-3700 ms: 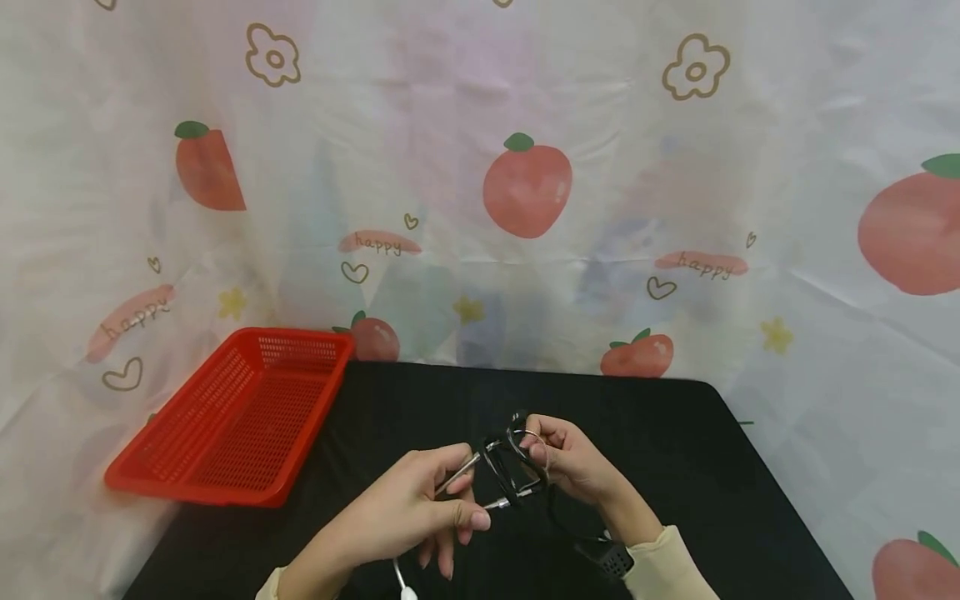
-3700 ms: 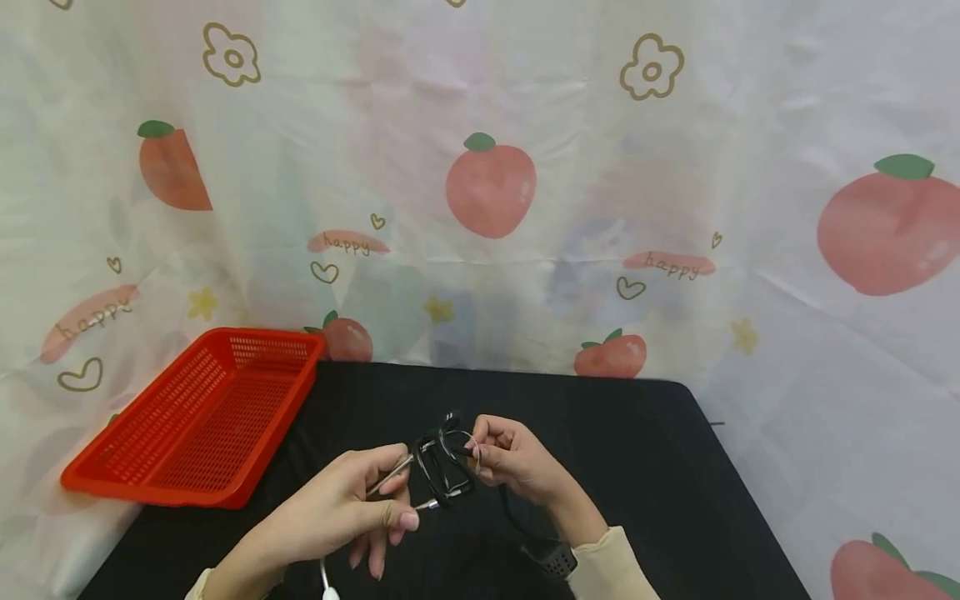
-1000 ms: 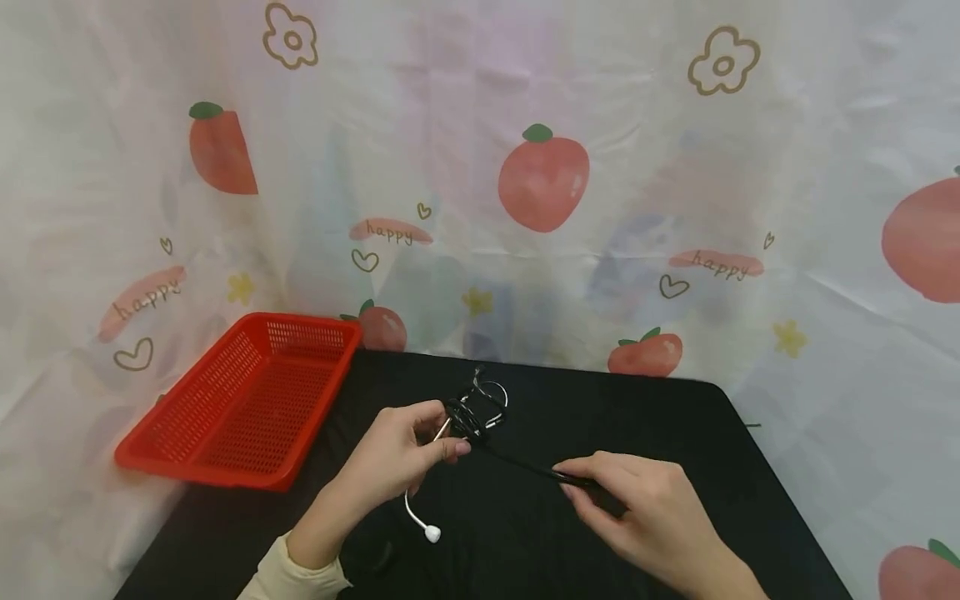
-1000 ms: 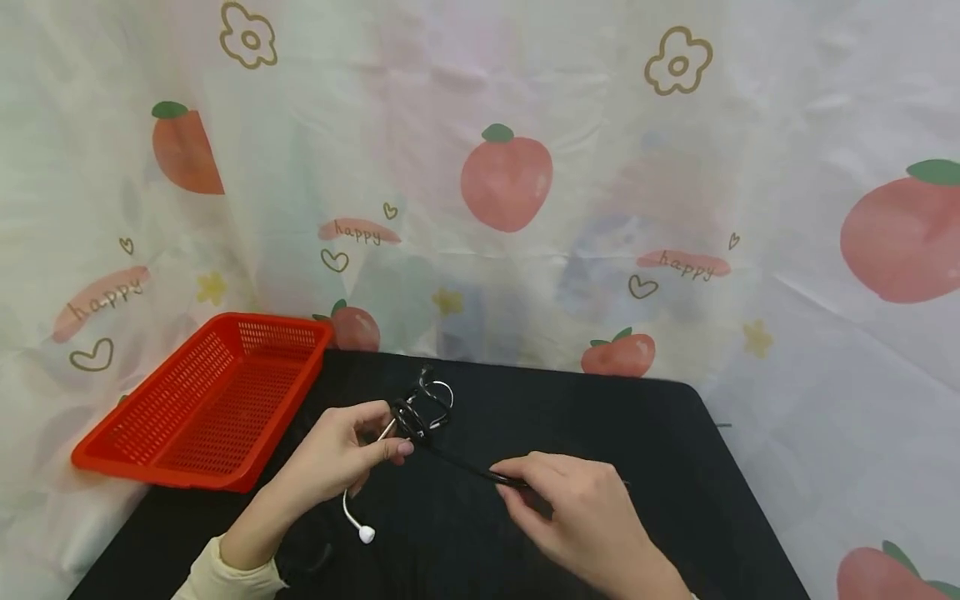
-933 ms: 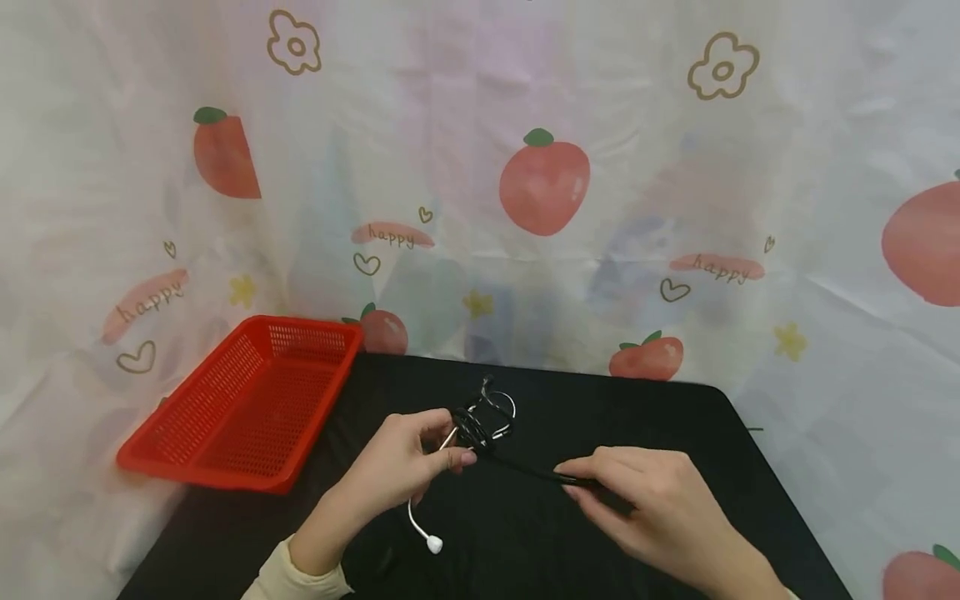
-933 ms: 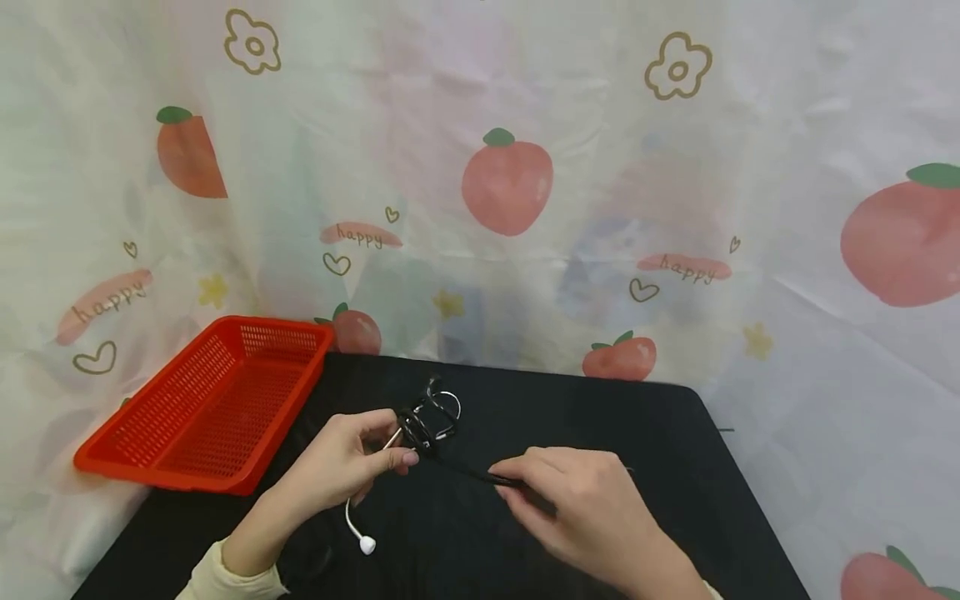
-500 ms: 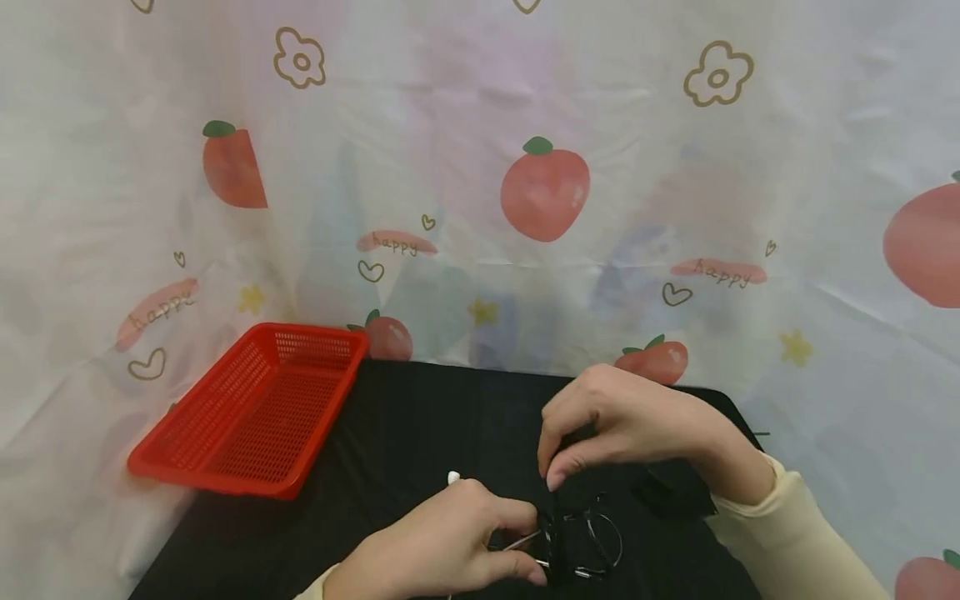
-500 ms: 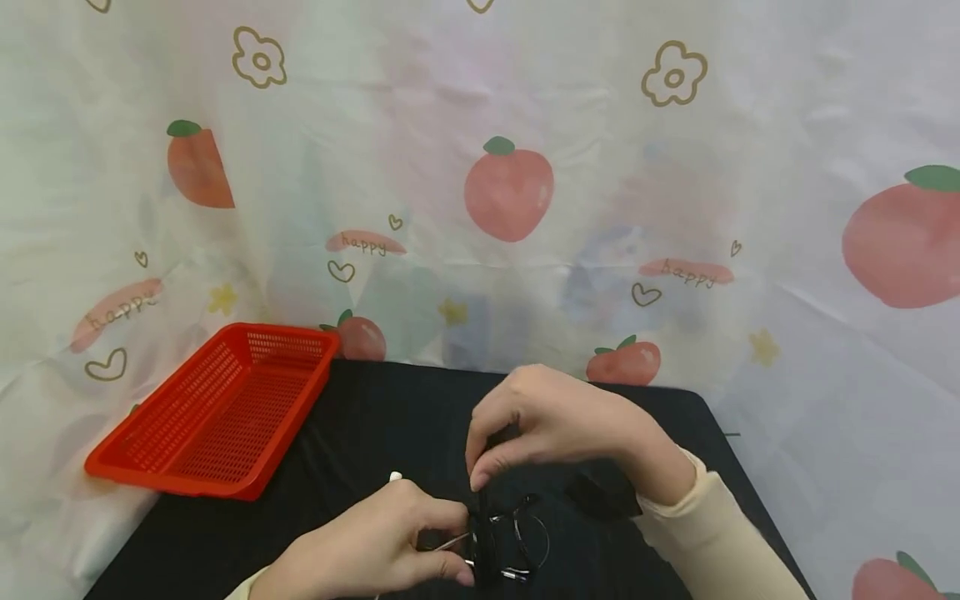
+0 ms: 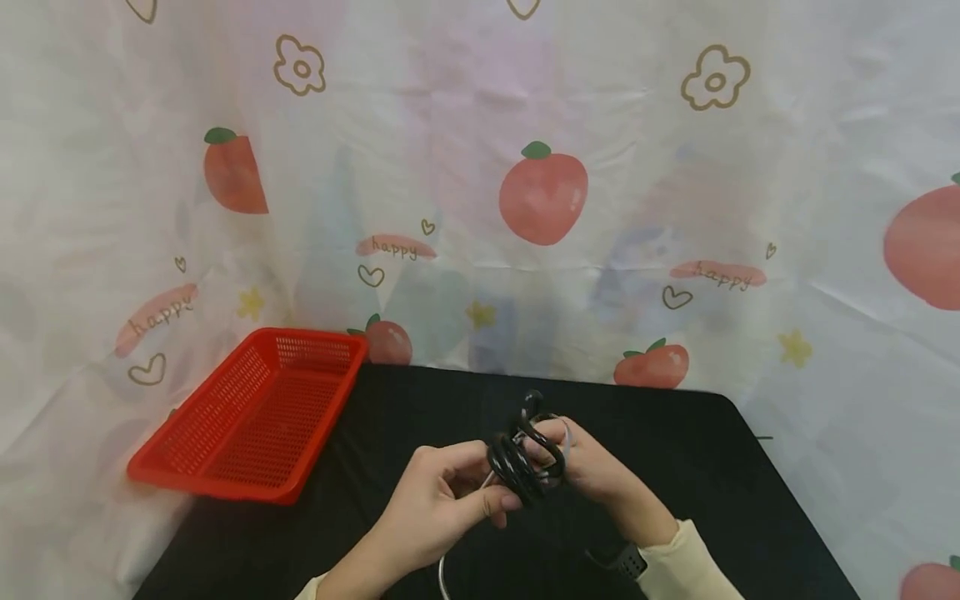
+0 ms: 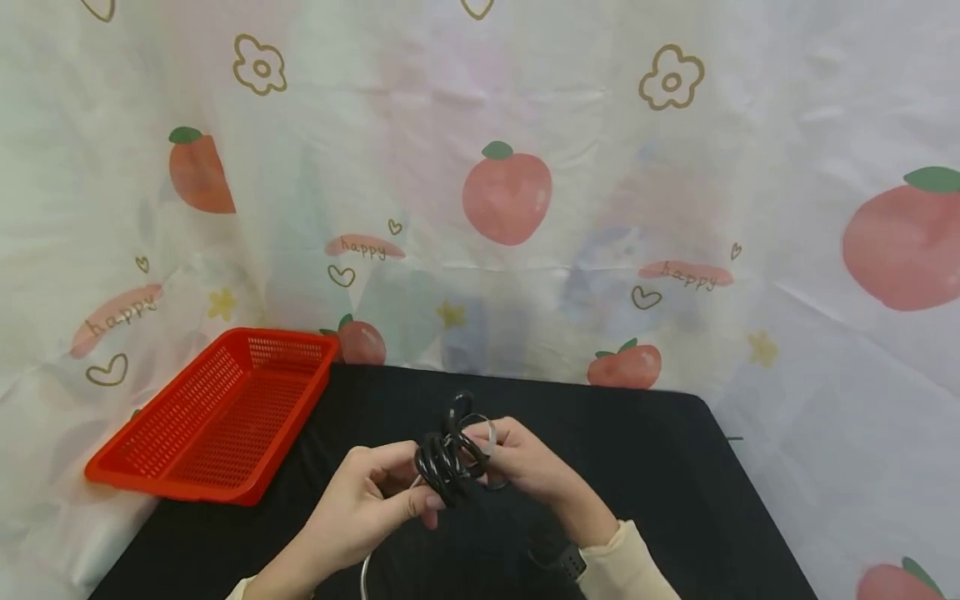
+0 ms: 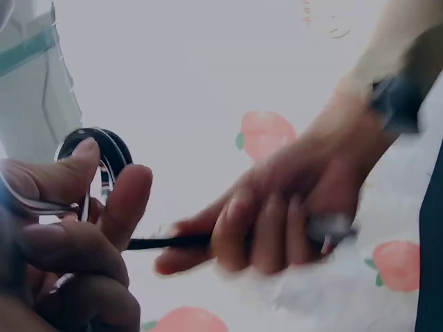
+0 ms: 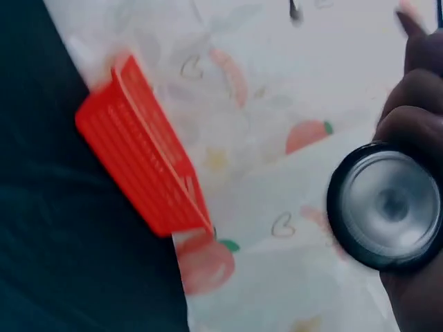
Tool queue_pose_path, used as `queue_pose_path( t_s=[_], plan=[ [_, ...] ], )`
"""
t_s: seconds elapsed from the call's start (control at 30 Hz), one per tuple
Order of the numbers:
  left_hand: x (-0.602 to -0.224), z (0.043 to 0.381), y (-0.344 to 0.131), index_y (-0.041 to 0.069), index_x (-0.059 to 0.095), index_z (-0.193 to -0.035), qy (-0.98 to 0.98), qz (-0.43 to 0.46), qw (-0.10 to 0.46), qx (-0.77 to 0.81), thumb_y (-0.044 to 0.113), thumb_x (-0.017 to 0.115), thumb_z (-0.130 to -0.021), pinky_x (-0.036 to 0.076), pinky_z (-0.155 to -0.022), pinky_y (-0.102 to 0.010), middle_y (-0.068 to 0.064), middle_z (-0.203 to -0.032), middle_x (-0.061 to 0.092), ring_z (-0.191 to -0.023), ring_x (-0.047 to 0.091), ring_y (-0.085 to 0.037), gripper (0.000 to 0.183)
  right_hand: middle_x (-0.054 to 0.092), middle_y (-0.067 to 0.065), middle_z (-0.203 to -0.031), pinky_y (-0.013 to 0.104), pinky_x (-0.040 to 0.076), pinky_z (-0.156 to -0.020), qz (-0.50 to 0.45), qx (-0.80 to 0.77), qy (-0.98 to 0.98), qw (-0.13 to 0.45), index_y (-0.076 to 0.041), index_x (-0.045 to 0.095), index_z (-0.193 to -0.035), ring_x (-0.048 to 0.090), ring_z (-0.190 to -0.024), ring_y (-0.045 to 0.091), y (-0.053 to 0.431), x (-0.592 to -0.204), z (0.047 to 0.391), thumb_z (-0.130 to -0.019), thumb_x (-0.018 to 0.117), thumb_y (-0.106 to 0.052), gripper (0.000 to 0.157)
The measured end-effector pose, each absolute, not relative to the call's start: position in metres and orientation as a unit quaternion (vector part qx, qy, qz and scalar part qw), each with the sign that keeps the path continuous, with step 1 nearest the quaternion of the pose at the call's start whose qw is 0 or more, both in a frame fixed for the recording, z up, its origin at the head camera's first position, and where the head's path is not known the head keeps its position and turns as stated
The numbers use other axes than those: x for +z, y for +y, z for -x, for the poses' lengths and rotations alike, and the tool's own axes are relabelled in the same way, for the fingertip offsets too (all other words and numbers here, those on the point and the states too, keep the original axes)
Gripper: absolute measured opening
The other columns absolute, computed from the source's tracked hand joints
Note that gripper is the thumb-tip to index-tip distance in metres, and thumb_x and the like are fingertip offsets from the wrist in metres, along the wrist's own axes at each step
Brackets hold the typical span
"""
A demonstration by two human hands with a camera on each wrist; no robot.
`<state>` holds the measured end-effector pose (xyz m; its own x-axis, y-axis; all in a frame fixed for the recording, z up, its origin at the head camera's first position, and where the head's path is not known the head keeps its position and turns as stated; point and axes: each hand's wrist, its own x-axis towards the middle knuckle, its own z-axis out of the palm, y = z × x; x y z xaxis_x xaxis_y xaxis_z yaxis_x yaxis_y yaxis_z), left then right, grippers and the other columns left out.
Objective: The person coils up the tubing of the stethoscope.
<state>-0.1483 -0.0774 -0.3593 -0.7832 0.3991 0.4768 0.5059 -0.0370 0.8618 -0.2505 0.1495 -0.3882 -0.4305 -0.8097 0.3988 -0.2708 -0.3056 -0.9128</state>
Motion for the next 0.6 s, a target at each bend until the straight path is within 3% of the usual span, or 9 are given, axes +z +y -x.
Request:
queue_pose_path(
  t_s=[0.07,0.17,0.23,0.3,0.4,0.5,0.6],
  plan=[
    [-0.361,0.151,-0.083,0.007,0.074,-0.106,-0.692,0.303,0.044,-0.653,0.013,0.076,-0.093,0.061,-0.063,-0.036,-0.015,-0.077,0.074,-0.063,0.072,-0.013,0.014,0.056,-0.012,-0.080,0.033,0.037,-0.051,0.447,-0.669,0.556,0.207,-0.019,0.065,-0.114,0.041,-0.057,0.013,0.153,-0.395,0.230,-0.113,0.037,-0.011,0.029],
    [-0.362,0.155,-0.091,0.007,0.074,-0.103,-0.707,0.263,0.069,-0.653,0.013,0.078,-0.092,0.060,-0.063,-0.034,-0.014,-0.076,0.074,-0.064,0.072,-0.017,0.013,0.056,0.000,-0.078,0.031,0.048,-0.060,0.422,-0.708,0.539,0.174,-0.015,0.049,-0.132,0.052,-0.064,0.016,0.154,-0.401,0.206,-0.113,0.028,-0.002,0.032],
    [-0.362,0.158,-0.095,0.009,0.074,-0.100,-0.722,0.237,0.087,-0.644,0.014,0.079,-0.090,0.056,-0.060,-0.031,-0.011,-0.073,0.073,-0.064,0.072,-0.017,0.012,0.059,0.004,-0.079,0.030,0.055,-0.070,0.414,-0.722,0.535,0.148,-0.014,0.045,-0.127,0.060,-0.070,0.016,0.152,-0.403,0.194,-0.111,0.025,0.003,0.031],
    [-0.363,0.160,-0.097,0.013,0.075,-0.099,-0.742,0.213,0.097,-0.629,0.018,0.081,-0.089,0.053,-0.058,-0.028,-0.006,-0.071,0.073,-0.063,0.072,-0.016,0.013,0.064,0.004,-0.082,0.033,0.055,-0.067,0.424,-0.734,0.516,0.123,-0.012,0.048,-0.121,0.058,-0.067,0.022,0.149,-0.405,0.185,-0.110,0.023,0.006,0.032],
    [-0.366,0.162,-0.094,0.019,0.074,-0.094,-0.770,0.193,0.092,-0.602,0.025,0.083,-0.088,0.051,-0.058,-0.025,0.003,-0.069,0.072,-0.063,0.070,-0.013,0.012,0.071,0.003,-0.101,0.038,0.051,-0.061,0.459,-0.744,0.476,0.089,-0.008,0.053,-0.124,0.055,-0.067,0.028,0.145,-0.408,0.176,-0.111,0.024,-0.001,0.032],
    [-0.369,0.161,-0.089,0.026,0.072,-0.088,-0.800,0.177,0.108,-0.563,0.028,0.085,-0.086,0.045,-0.052,-0.023,0.013,-0.066,0.070,-0.057,0.065,-0.010,0.013,0.069,0.007,-0.118,0.039,0.053,-0.070,0.500,-0.740,0.447,0.051,0.000,0.049,-0.138,0.061,-0.080,0.028,0.143,-0.409,0.172,-0.114,0.031,-0.016,0.034],
    [-0.371,0.158,-0.084,0.029,0.067,-0.079,-0.824,0.167,0.144,-0.522,0.026,0.087,-0.083,0.035,-0.046,-0.020,0.021,-0.062,0.063,-0.049,0.052,-0.004,0.021,0.070,0.005,-0.117,0.034,0.058,-0.079,0.494,-0.720,0.487,-0.021,0.006,0.048,-0.142,0.067,-0.091,0.021,0.141,-0.408,0.166,-0.113,0.043,-0.018,0.039]
  ],
)
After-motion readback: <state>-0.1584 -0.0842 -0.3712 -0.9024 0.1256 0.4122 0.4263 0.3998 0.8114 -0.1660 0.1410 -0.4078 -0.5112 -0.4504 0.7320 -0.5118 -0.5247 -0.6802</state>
